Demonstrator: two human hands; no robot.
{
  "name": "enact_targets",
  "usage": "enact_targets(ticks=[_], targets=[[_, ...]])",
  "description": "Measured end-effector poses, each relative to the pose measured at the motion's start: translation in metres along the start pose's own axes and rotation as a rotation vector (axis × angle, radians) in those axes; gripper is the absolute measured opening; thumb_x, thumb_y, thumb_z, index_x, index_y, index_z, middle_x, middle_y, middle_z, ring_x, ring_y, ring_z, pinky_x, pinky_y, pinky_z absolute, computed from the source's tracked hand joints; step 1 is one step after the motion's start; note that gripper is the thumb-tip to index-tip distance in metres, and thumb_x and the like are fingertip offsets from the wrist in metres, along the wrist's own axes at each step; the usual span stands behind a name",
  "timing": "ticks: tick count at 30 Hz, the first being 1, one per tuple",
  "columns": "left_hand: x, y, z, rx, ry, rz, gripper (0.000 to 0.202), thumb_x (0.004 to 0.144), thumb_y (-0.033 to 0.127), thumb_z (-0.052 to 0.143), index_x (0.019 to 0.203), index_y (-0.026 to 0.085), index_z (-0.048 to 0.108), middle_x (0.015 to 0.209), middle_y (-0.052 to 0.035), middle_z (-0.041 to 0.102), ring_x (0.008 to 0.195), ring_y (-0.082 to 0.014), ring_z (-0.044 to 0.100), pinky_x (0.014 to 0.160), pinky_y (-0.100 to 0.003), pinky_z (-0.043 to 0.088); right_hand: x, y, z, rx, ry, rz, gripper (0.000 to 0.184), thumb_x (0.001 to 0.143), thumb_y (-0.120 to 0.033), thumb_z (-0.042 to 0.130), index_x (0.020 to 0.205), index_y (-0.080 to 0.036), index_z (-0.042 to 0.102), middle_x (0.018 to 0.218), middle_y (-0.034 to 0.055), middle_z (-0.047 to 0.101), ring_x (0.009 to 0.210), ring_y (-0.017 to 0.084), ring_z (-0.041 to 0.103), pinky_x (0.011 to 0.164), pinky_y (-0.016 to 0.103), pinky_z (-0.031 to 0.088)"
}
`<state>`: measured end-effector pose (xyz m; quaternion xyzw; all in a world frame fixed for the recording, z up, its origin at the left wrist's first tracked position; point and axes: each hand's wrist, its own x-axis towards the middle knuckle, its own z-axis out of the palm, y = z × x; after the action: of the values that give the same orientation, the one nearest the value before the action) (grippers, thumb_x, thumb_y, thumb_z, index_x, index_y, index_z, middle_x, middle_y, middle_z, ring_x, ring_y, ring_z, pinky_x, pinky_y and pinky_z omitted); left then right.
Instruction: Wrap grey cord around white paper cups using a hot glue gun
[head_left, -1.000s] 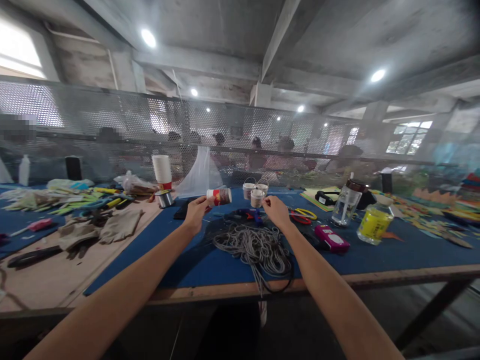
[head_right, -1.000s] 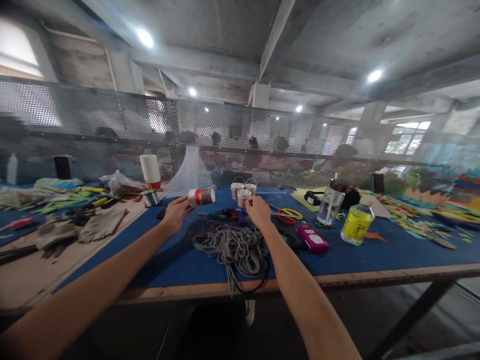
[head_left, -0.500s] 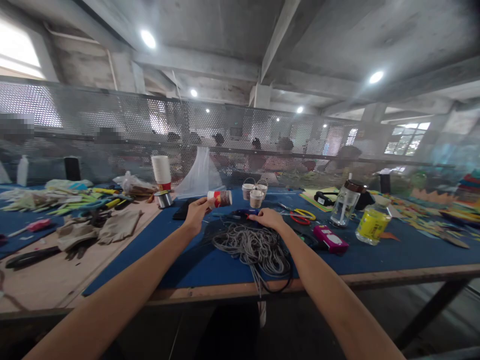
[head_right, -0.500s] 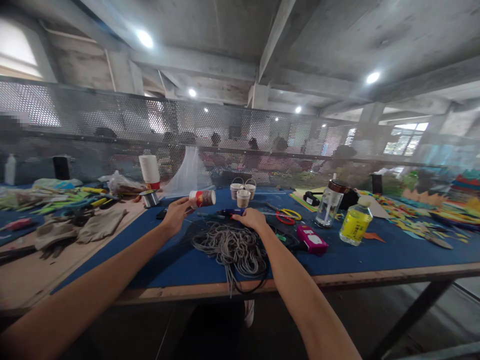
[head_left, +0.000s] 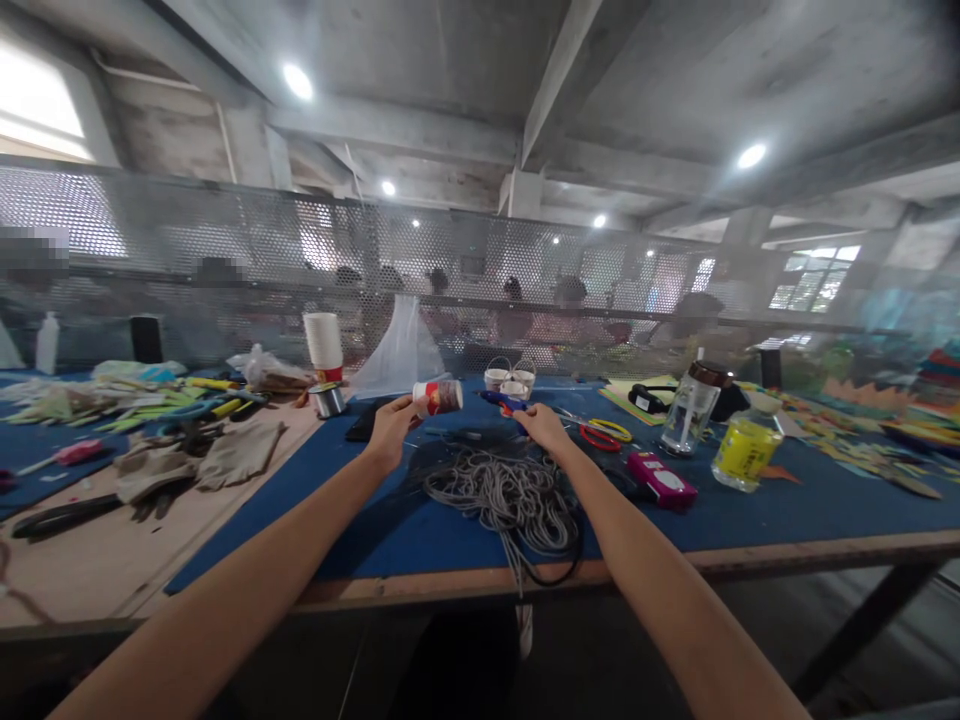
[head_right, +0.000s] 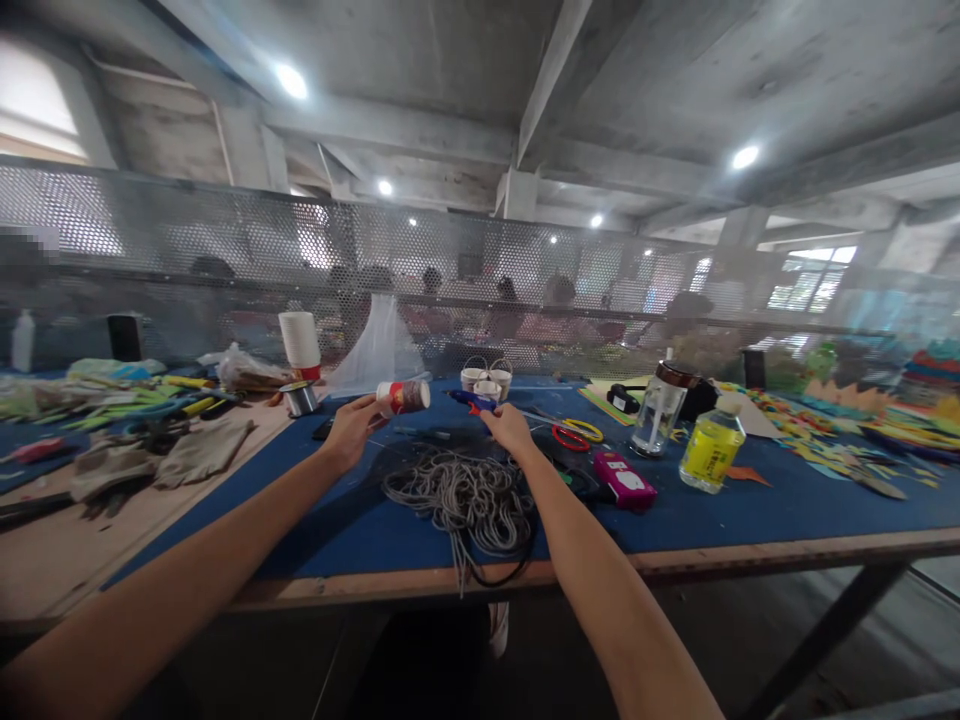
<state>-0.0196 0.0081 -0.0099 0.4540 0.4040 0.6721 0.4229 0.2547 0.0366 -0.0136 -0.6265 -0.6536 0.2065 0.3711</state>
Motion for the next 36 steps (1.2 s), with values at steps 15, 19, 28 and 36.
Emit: enact_targets(ticks=[15,19,28,36], targets=[[0.002,-0.004,-0.002,-0.009,0.017,-0.064,0.045,0.053,0.048,0.085,0.084,0.017,0.075,0.083,-0.0051,0.071,0.076,-0.0166,0.061,0.07,-0.026,0.046,-0.021,-0.029,0.0,0.974,-0.323,-0.082,0.03,0.077,-0.035,0.069,0.101,-0.018,0.064,0.098,0.0041,0.07,0.063,0.009,0.063,0.056,0.018,0.054],[0.0,-0.002,-0.001,0.002,0.013,-0.057,0.046,0.052,0.049,0.085,0.082,0.016,0.074,0.081,-0.0053,0.071,0.075,-0.017,0.061,0.07,-0.027,0.046,-0.029,-0.037,-0.003,1.0,-0.339,-0.138,0.041,0.071,-0.037,0.077,0.106,-0.022,0.059,0.106,0.0022,0.069,0.069,0.01,0.065,0.059,0.02,0.056],[0.002,-0.003,-0.001,-0.05,0.019,-0.078,0.036,0.053,0.041,0.084,0.077,0.017,0.074,0.077,-0.0034,0.07,0.072,-0.0153,0.059,0.069,-0.026,0.045,-0.031,-0.041,0.001,0.857,-0.205,-0.252,0.033,0.073,-0.044,0.073,0.087,-0.017,0.059,0.062,-0.0048,0.057,0.05,0.008,0.051,0.047,0.019,0.042],[0.001,-0.003,0.001,-0.041,0.014,-0.05,0.042,0.049,0.043,0.087,0.078,0.015,0.074,0.076,-0.0043,0.071,0.07,-0.0147,0.06,0.068,-0.025,0.045,-0.038,-0.049,0.0,0.69,-0.057,-0.332,0.029,0.076,-0.043,0.066,0.084,-0.015,0.061,0.053,-0.0038,0.057,0.045,0.011,0.052,0.051,0.024,0.045]])
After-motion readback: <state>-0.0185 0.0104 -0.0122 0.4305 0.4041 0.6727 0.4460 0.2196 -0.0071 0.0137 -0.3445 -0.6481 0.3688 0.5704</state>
